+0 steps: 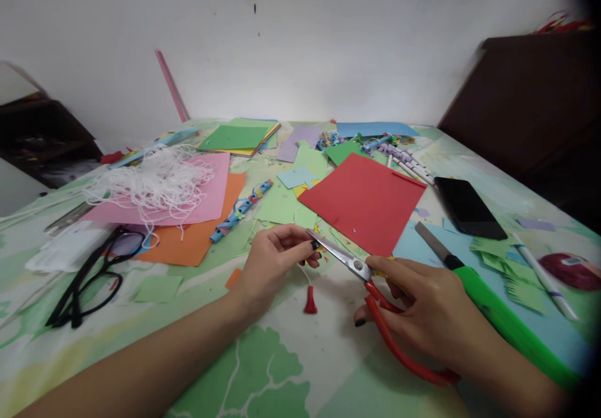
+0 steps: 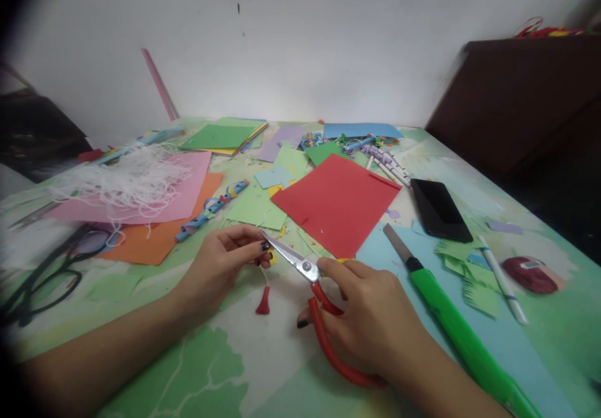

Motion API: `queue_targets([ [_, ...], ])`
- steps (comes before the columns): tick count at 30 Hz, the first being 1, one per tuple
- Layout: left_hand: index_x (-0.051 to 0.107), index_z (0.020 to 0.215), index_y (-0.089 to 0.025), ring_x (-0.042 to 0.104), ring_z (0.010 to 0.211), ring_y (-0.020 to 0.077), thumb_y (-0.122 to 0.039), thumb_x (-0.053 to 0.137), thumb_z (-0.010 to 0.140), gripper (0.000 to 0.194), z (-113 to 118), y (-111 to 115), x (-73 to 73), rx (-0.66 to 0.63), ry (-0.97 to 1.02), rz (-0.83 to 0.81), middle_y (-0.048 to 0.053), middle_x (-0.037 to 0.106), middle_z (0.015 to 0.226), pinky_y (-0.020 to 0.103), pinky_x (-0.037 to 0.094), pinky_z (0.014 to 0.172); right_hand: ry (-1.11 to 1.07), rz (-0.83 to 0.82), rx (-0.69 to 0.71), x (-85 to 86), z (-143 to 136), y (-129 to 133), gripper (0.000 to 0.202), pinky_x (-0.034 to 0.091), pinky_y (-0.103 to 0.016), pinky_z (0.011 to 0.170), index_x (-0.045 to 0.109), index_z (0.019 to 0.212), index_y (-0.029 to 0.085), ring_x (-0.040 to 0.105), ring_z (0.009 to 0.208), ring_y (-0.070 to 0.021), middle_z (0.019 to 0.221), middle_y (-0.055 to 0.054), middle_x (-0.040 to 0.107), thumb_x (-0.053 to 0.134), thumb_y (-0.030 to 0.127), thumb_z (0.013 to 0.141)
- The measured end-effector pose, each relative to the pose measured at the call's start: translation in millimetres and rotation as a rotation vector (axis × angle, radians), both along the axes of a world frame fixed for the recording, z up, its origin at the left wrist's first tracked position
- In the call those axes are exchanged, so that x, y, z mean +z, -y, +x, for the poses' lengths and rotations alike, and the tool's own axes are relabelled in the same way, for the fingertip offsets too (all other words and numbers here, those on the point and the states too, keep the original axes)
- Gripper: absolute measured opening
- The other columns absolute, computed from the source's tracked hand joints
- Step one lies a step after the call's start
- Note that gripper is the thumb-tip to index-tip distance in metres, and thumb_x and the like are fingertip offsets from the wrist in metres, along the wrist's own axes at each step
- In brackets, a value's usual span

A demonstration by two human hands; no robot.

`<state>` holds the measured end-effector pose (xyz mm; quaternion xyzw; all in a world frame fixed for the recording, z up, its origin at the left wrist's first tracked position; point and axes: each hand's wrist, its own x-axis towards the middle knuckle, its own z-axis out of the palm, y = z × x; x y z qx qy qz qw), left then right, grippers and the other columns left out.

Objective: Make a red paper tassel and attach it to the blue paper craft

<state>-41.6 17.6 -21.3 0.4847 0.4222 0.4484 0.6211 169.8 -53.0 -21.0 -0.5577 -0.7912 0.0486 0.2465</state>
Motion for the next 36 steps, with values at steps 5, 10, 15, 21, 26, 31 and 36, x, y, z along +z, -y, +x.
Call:
queue_targets([
  [5, 0.063, 0.078, -0.014, 0.068, 0.058, 0.0146, -0.020, 0.070, 0.073, 0.011, 1.1, 1.0, 4.0, -0.019, -0.034, -0.050, 0.003, 0.070, 0.061, 0.023, 0.049, 0.059, -0.028, -0.012, -0.081, 1.3, 1.2, -3.0, 0.036, 0.037, -0.024, 0.046, 0.069, 0.104, 0.019, 0.048, 0.046, -0.0122, 0.067, 0.000, 0.064, 0.071, 0.039, 0.074],
  [10, 0.058, 0.081, -0.014, 0.071, 0.064, 0.0196, -0.024, 0.068, 0.075, 0.015, 0.4, 2.3, 5.4, -0.055, 0.013, -0.108, 0.008, 0.075, 0.073, 0.027, 0.052, 0.063, -0.071, -0.105, -0.145, 7.8, -0.7, -4.4, 0.036, 0.036, -0.024, 0.048, 0.066, 0.105, 0.022, 0.048, 0.051, -0.0132, 0.064, 0.002, 0.059, 0.069, 0.036, 0.072],
  [15, 0.060, 0.082, -0.014, 0.067, 0.057, 0.0132, -0.019, 0.065, 0.078, 0.009, 1.3, 1.1, 0.2, -0.089, 0.052, -0.054, 0.002, 0.070, 0.066, 0.024, 0.049, 0.061, -0.092, -0.276, -0.087, 11.6, -8.4, -0.4, 0.031, 0.034, -0.026, 0.050, 0.063, 0.091, 0.025, 0.050, 0.054, -0.0156, 0.067, 0.003, 0.059, 0.073, 0.045, 0.069],
  [21, 0.062, 0.083, -0.015, 0.064, 0.062, 0.0105, -0.012, 0.064, 0.077, 0.007, 1.6, 1.6, -2.4, -0.124, 0.051, 0.022, 0.000, 0.068, 0.071, 0.022, 0.047, 0.065, -0.085, -0.281, -0.096, 9.0, -9.7, 3.2, 0.039, 0.038, -0.029, 0.056, 0.061, 0.098, 0.028, 0.057, 0.063, -0.0200, 0.078, 0.002, 0.064, 0.076, 0.049, 0.068],
  [26, 0.062, 0.083, -0.015, 0.064, 0.062, 0.0108, -0.013, 0.064, 0.076, 0.007, 2.9, 4.2, -1.7, -0.138, 0.045, 0.010, 0.001, 0.068, 0.074, 0.023, 0.048, 0.065, -0.059, -0.248, -0.094, 7.0, -8.6, 1.7, 0.040, 0.042, -0.030, 0.059, 0.062, 0.100, 0.026, 0.059, 0.065, -0.0209, 0.079, 0.000, 0.064, 0.074, 0.049, 0.070],
  [31, 0.062, 0.083, -0.015, 0.064, 0.061, 0.0107, -0.016, 0.068, 0.074, 0.010, 4.5, 5.5, -1.1, -0.144, 0.058, -0.006, 0.001, 0.068, 0.071, 0.022, 0.048, 0.064, -0.057, -0.237, -0.081, 5.8, -9.6, 1.8, 0.036, 0.041, -0.030, 0.058, 0.062, 0.099, 0.026, 0.059, 0.065, -0.0201, 0.078, 0.000, 0.063, 0.073, 0.046, 0.072],
  [36, 0.062, 0.083, -0.015, 0.064, 0.061, 0.0102, -0.015, 0.068, 0.076, 0.009, 4.9, 5.6, -2.3, -0.140, 0.067, 0.000, 0.000, 0.068, 0.072, 0.021, 0.048, 0.064, -0.052, -0.224, -0.086, 5.1, -9.6, 3.0, 0.039, 0.040, -0.029, 0.056, 0.062, 0.102, 0.026, 0.058, 0.063, -0.0197, 0.079, 0.000, 0.063, 0.072, 0.049, 0.072],
])
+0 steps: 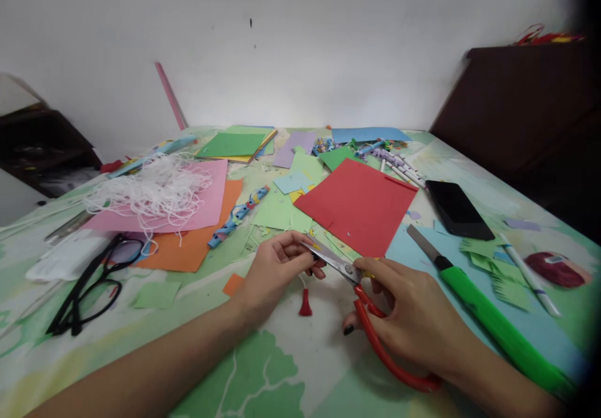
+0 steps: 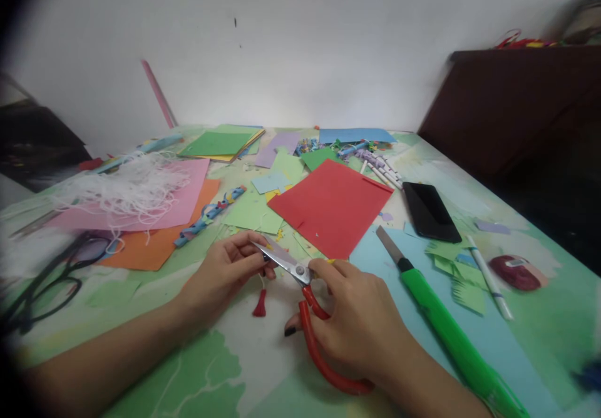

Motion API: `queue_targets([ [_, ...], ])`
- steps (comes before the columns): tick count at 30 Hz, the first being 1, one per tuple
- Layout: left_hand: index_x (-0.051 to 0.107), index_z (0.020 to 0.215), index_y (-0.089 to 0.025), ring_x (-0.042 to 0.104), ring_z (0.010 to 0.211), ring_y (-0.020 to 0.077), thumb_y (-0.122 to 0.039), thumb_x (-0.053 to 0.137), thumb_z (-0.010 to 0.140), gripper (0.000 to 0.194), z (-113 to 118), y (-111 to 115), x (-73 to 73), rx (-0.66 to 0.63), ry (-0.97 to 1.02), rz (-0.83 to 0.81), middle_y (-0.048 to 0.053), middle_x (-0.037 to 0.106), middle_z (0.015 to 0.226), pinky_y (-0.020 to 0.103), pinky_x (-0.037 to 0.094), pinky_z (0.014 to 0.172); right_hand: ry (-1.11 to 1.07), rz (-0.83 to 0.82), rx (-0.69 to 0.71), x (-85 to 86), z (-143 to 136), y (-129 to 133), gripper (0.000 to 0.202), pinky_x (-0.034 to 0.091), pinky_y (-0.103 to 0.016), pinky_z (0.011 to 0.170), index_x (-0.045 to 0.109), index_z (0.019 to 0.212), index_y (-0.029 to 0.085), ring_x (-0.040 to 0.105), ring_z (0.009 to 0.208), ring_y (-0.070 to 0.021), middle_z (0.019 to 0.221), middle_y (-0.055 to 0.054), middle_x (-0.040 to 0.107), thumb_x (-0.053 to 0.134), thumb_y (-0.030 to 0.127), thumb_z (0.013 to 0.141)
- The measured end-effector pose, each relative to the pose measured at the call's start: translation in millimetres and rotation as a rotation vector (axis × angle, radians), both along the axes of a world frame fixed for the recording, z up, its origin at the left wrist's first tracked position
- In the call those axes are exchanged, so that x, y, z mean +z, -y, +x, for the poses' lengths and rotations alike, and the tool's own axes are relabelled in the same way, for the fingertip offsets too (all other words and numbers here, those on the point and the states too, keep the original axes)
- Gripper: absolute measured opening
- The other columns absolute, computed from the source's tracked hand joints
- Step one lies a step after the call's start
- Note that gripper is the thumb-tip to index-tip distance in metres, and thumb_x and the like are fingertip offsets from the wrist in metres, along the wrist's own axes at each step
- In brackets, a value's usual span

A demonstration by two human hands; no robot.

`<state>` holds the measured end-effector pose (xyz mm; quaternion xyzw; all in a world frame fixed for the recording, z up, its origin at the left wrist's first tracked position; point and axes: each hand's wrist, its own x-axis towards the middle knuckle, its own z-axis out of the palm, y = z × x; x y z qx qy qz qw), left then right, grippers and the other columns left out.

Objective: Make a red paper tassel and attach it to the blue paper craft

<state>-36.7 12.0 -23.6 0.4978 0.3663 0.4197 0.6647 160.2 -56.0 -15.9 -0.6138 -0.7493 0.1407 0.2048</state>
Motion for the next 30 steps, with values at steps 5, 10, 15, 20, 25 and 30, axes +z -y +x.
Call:
queue_targets([
  [5, 0.063, 0.083, -0.014, 0.064, 0.062, 0.0100, -0.016, 0.068, 0.077, 0.008, 0.8, -0.1, -1.2, -0.028, 0.003, 0.006, 0.001, 0.068, 0.076, 0.021, 0.049, 0.063, -0.003, 0.003, -0.002, -1.7, 0.5, -0.6, 0.037, 0.041, -0.029, 0.056, 0.062, 0.104, 0.027, 0.058, 0.062, -0.0190, 0.078, 0.000, 0.063, 0.072, 0.046, 0.073],
  [10, 0.062, 0.082, -0.014, 0.063, 0.061, 0.0104, -0.015, 0.068, 0.076, 0.008, 1.4, 1.3, 0.6, -0.023, -0.003, -0.011, 0.001, 0.068, 0.072, 0.022, 0.049, 0.063, 0.006, 0.009, 0.000, -2.5, 0.2, -0.2, 0.040, 0.041, -0.029, 0.056, 0.063, 0.103, 0.026, 0.058, 0.062, -0.0193, 0.077, 0.000, 0.063, 0.073, 0.047, 0.071],
  [15, 0.062, 0.082, -0.014, 0.063, 0.062, 0.0106, -0.015, 0.067, 0.076, 0.008, 0.7, 2.2, 1.1, -0.025, -0.013, -0.007, 0.001, 0.067, 0.074, 0.022, 0.049, 0.063, 0.008, 0.010, 0.004, -1.8, -0.9, -0.6, 0.038, 0.039, -0.028, 0.054, 0.063, 0.104, 0.025, 0.056, 0.059, -0.0183, 0.079, -0.001, 0.063, 0.072, 0.046, 0.073],
  [20, 0.062, 0.082, -0.014, 0.063, 0.061, 0.0110, -0.015, 0.068, 0.075, 0.009, 0.9, 2.6, 1.1, -0.016, -0.002, -0.023, 0.001, 0.068, 0.073, 0.023, 0.049, 0.063, 0.015, -0.005, 0.000, -1.4, -1.0, -1.8, 0.037, 0.038, -0.028, 0.054, 0.064, 0.104, 0.025, 0.055, 0.060, -0.0179, 0.078, -0.001, 0.063, 0.072, 0.046, 0.073],
  [25, 0.061, 0.082, -0.014, 0.063, 0.059, 0.0107, -0.013, 0.067, 0.074, 0.010, 1.0, 3.1, 1.1, -0.018, 0.000, -0.037, 0.001, 0.068, 0.069, 0.022, 0.049, 0.060, 0.022, -0.008, 0.003, -1.2, -0.7, -2.0, 0.040, 0.039, -0.029, 0.056, 0.063, 0.104, 0.025, 0.056, 0.061, -0.0184, 0.080, -0.001, 0.063, 0.072, 0.048, 0.073],
  [30, 0.062, 0.082, -0.014, 0.063, 0.059, 0.0110, -0.013, 0.067, 0.074, 0.009, 0.6, 3.2, -0.8, -0.031, -0.007, -0.036, 0.000, 0.068, 0.065, 0.022, 0.048, 0.060, 0.029, -0.017, 0.002, -2.4, -1.2, -2.1, 0.042, 0.037, -0.028, 0.054, 0.063, 0.106, 0.025, 0.054, 0.059, -0.0180, 0.078, -0.001, 0.062, 0.071, 0.050, 0.074],
])
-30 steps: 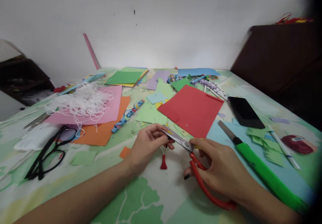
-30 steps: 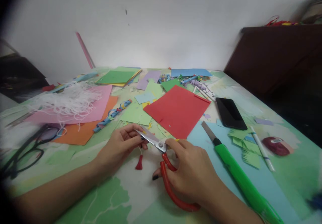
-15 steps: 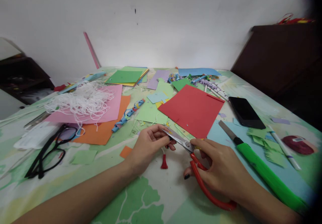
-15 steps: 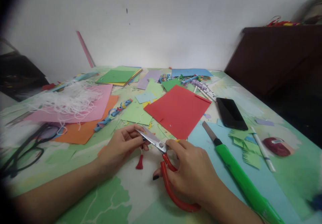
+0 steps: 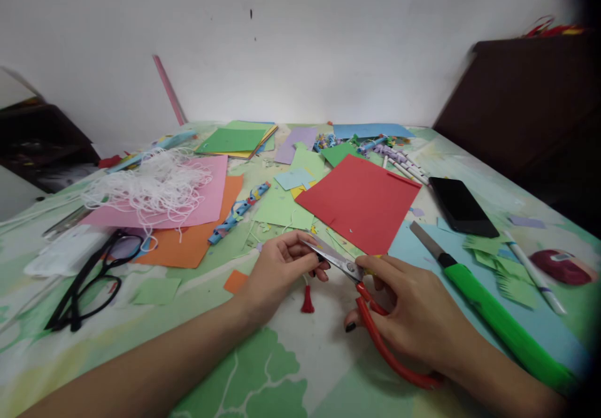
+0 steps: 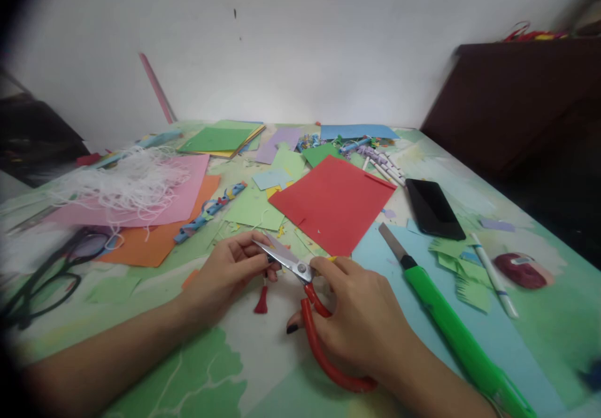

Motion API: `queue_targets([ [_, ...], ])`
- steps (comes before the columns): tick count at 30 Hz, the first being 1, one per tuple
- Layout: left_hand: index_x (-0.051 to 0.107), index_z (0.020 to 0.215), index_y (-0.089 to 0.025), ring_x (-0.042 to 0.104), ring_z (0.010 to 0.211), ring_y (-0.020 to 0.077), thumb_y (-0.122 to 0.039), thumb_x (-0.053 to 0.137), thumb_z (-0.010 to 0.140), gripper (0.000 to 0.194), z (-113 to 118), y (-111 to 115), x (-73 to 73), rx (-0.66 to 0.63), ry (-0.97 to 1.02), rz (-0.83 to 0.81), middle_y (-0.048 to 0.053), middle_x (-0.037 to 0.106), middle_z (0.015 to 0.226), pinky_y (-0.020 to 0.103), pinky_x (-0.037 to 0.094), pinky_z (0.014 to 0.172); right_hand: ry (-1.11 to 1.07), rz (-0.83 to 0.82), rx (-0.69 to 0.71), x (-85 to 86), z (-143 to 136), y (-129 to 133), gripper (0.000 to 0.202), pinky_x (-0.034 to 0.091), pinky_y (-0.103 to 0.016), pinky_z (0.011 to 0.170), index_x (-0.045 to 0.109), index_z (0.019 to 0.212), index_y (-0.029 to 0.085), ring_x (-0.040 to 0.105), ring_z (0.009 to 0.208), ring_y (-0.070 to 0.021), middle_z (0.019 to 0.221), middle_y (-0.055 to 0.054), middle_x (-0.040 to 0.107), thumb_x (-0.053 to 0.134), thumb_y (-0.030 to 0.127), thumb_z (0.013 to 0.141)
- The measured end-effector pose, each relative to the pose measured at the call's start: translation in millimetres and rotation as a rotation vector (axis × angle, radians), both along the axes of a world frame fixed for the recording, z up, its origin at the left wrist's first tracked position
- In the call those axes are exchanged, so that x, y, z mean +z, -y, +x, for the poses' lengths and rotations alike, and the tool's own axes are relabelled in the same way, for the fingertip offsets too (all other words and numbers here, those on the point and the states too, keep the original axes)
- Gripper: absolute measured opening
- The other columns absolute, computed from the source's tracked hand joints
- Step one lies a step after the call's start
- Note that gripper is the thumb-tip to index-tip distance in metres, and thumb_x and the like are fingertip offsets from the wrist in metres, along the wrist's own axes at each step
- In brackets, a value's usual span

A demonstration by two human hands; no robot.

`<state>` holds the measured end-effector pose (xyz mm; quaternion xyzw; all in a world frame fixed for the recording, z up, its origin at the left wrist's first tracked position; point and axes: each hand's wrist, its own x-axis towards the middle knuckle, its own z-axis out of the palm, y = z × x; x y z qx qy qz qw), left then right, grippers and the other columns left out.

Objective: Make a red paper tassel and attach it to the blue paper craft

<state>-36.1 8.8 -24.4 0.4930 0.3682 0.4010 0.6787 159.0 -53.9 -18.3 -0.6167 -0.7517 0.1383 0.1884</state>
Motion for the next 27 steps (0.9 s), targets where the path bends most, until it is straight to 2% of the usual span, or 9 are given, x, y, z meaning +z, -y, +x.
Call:
queue_targets([
  [16, 0.062, 0.077, -0.015, 0.062, 0.058, 0.0130, -0.016, 0.071, 0.069, 0.011, 1.1, -0.1, 5.5, 0.051, 0.011, -0.024, 0.001, 0.067, 0.065, 0.026, 0.048, 0.061, -0.007, 0.048, 0.011, -1.4, 3.3, -0.6, 0.041, 0.040, -0.028, 0.053, 0.065, 0.105, 0.023, 0.056, 0.059, -0.0176, 0.081, -0.004, 0.065, 0.069, 0.051, 0.075],
  [22, 0.063, 0.080, -0.014, 0.063, 0.060, 0.0122, -0.016, 0.069, 0.072, 0.010, -1.2, -2.0, 3.6, 0.041, 0.017, 0.000, 0.001, 0.067, 0.069, 0.026, 0.049, 0.064, -0.004, 0.040, 0.009, -0.5, 4.5, 0.0, 0.044, 0.042, -0.030, 0.056, 0.065, 0.104, 0.023, 0.057, 0.061, -0.0185, 0.081, -0.003, 0.065, 0.069, 0.054, 0.074],
  [27, 0.064, 0.081, -0.015, 0.063, 0.060, 0.0112, -0.014, 0.067, 0.074, 0.008, -3.1, -3.0, 2.1, 0.038, 0.022, 0.009, 0.001, 0.067, 0.069, 0.024, 0.048, 0.064, -0.013, 0.040, 0.012, 0.4, 4.0, 0.7, 0.041, 0.041, -0.029, 0.055, 0.064, 0.105, 0.023, 0.057, 0.061, -0.0180, 0.081, -0.003, 0.066, 0.071, 0.049, 0.074],
])
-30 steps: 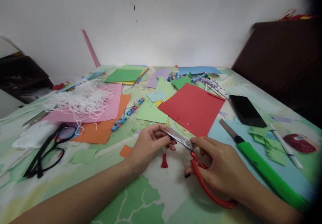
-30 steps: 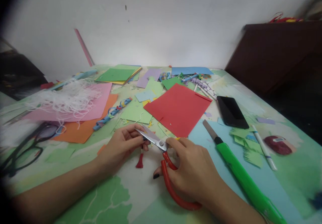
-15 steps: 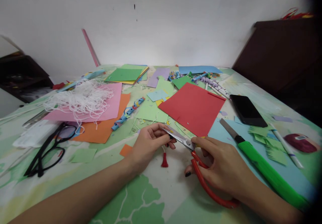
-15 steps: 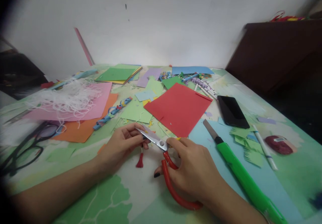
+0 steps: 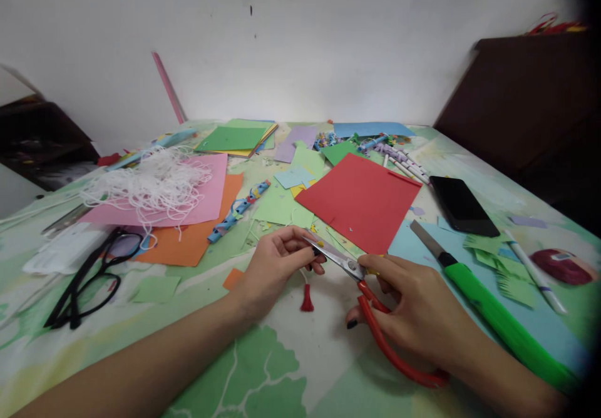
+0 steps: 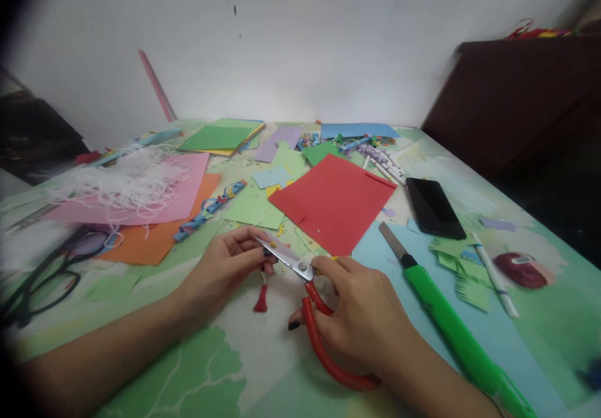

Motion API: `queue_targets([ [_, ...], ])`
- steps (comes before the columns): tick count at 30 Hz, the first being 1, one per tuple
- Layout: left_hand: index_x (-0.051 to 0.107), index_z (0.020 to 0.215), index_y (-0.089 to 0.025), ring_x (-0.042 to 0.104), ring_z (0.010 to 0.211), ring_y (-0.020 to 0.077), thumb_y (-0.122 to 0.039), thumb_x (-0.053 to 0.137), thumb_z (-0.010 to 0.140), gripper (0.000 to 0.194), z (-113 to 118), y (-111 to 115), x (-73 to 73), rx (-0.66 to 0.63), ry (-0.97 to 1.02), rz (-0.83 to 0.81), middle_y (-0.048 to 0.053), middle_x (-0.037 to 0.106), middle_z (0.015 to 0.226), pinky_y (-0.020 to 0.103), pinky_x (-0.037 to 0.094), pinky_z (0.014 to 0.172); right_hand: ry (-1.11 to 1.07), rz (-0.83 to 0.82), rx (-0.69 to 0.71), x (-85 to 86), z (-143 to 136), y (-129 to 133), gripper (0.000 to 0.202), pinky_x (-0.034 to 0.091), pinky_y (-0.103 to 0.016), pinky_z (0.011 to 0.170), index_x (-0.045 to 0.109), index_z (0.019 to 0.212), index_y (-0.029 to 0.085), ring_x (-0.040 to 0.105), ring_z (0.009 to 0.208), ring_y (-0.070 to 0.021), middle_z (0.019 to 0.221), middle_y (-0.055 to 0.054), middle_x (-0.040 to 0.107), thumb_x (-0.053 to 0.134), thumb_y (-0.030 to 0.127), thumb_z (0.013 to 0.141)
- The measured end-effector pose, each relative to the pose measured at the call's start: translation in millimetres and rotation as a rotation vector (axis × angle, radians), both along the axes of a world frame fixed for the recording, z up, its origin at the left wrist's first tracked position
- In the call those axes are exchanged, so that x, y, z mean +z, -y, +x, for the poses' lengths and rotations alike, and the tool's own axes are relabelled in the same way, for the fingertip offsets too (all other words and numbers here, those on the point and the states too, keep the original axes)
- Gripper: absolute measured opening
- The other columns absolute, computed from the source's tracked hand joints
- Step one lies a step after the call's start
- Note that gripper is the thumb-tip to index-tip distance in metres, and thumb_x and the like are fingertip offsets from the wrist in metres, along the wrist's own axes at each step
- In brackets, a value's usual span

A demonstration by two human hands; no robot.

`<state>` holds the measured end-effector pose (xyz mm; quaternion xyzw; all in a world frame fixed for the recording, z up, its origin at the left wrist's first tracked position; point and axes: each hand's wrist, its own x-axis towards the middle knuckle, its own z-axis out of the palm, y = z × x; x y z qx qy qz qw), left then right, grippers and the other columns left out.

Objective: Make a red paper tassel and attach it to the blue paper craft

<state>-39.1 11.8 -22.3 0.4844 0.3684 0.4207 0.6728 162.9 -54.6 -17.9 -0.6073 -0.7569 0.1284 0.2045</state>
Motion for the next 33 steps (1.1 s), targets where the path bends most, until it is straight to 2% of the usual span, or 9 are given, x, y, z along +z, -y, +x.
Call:
queue_targets([
  [11, 0.063, 0.082, -0.014, 0.062, 0.061, 0.0116, -0.015, 0.068, 0.073, 0.010, -0.1, -0.4, -0.6, -0.006, -0.006, -0.002, 0.003, 0.067, 0.074, 0.025, 0.048, 0.064, -0.034, 0.001, -0.023, 0.6, -1.0, -0.3, 0.042, 0.039, -0.027, 0.051, 0.066, 0.101, 0.023, 0.053, 0.055, -0.0151, 0.074, 0.000, 0.065, 0.075, 0.050, 0.070],
  [17, 0.060, 0.081, -0.013, 0.061, 0.056, 0.0112, -0.017, 0.067, 0.074, 0.011, 2.4, 1.7, 2.1, -0.047, -0.004, -0.064, 0.002, 0.065, 0.066, 0.024, 0.046, 0.058, -0.090, -0.019, -0.018, 3.6, -3.6, -1.0, 0.041, 0.038, -0.026, 0.051, 0.066, 0.097, 0.022, 0.051, 0.054, -0.0147, 0.067, 0.002, 0.062, 0.076, 0.049, 0.069],
  [33, 0.056, 0.081, -0.014, 0.061, 0.053, 0.0109, -0.014, 0.064, 0.076, 0.009, 0.7, -0.9, -1.4, -0.009, 0.012, -0.054, 0.001, 0.066, 0.062, 0.023, 0.046, 0.058, -0.055, 0.001, 0.002, 2.1, -3.2, -2.0, 0.035, 0.034, -0.024, 0.047, 0.066, 0.098, 0.020, 0.045, 0.050, -0.0123, 0.062, 0.004, 0.057, 0.072, 0.041, 0.071],
])
